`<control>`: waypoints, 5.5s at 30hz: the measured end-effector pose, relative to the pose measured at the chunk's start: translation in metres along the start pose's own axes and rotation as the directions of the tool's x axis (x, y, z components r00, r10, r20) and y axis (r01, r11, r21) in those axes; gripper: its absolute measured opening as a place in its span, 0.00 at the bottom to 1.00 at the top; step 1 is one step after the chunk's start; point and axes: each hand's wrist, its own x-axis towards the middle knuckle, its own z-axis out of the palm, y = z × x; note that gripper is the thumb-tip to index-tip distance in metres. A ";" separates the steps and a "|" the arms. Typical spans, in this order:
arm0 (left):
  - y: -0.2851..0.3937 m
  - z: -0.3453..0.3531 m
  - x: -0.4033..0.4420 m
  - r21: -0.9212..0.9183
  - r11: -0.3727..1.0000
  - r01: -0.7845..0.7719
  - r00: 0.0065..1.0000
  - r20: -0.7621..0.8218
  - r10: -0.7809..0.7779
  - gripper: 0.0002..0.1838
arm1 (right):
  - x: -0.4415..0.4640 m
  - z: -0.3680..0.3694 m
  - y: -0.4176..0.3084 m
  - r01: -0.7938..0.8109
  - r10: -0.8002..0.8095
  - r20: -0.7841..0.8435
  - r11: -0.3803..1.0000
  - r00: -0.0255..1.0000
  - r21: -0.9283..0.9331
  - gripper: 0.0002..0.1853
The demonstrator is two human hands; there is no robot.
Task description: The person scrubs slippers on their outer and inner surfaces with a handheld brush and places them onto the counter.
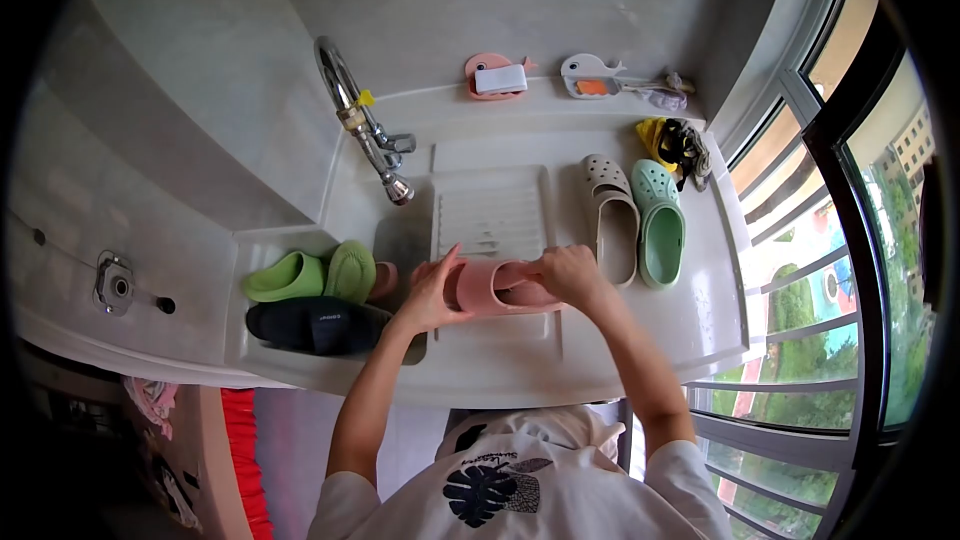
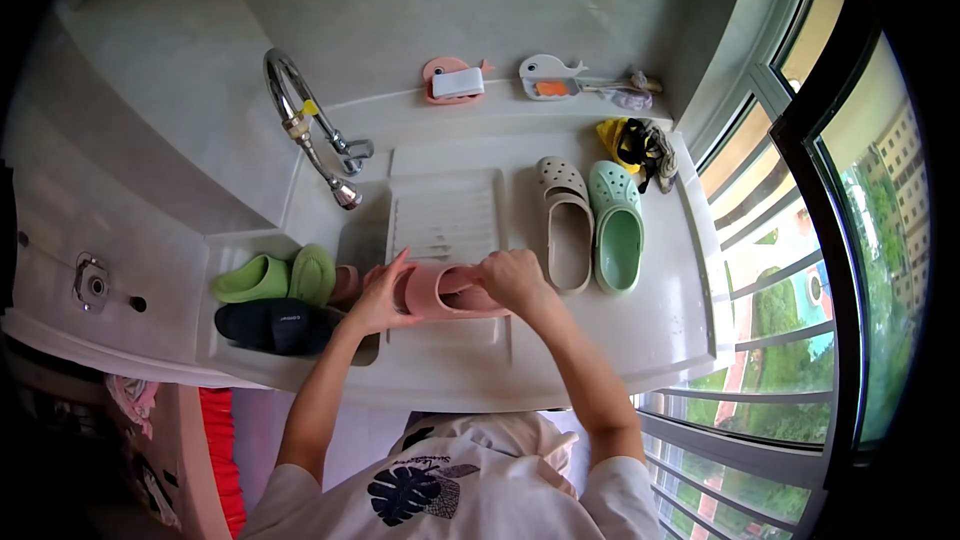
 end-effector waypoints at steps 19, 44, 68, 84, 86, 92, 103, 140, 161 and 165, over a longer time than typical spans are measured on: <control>-0.014 0.018 -0.013 -0.542 0.755 0.369 0.886 -0.040 -0.461 0.26 | -0.124 0.007 0.015 -0.285 0.586 -0.190 0.620 0.788 0.731 0.11; 0.107 0.001 -0.049 -0.114 0.992 0.051 0.702 -0.703 -0.117 0.14 | -0.089 -0.018 -0.060 -0.180 0.389 -0.393 0.863 0.834 0.472 0.25; 0.096 0.011 -0.069 -0.025 0.984 0.178 0.790 -0.593 -0.158 0.18 | -0.095 0.006 -0.074 -0.107 0.253 -0.349 0.915 0.902 0.389 0.25; 0.079 0.011 -0.079 -0.042 0.963 0.266 0.831 -0.497 -0.251 0.19 | -0.081 0.029 -0.049 -0.197 0.375 -0.372 0.879 0.849 0.434 0.23; 0.083 0.009 -0.079 -0.031 0.963 0.267 0.832 -0.497 -0.247 0.19 | -0.077 0.025 -0.035 -0.219 0.438 -0.371 0.836 0.818 0.503 0.23; 0.088 0.005 -0.073 -0.060 0.970 0.236 0.836 -0.496 -0.234 0.24 | -0.096 0.015 -0.073 -0.080 0.198 -0.308 0.930 0.930 0.358 0.26; 0.117 0.013 -0.023 0.448 0.847 0.286 0.940 -0.302 -0.157 0.28 | -0.085 0.025 -0.074 -0.153 0.278 -0.333 0.922 0.901 0.355 0.26; 0.118 0.016 -0.006 0.223 0.947 0.231 0.807 -0.588 -0.058 0.22 | -0.083 0.018 -0.023 -0.066 0.527 -0.480 0.718 0.701 0.693 0.23; 0.131 0.008 -0.008 -0.371 0.926 0.076 0.721 -0.621 -0.308 0.17 | -0.115 -0.046 -0.089 0.066 0.176 -0.605 0.932 0.777 0.356 0.31; 0.136 0.004 -0.013 -0.215 0.977 0.002 0.712 -0.685 -0.153 0.18 | -0.104 -0.047 -0.067 0.027 0.295 -0.594 0.881 0.748 0.472 0.31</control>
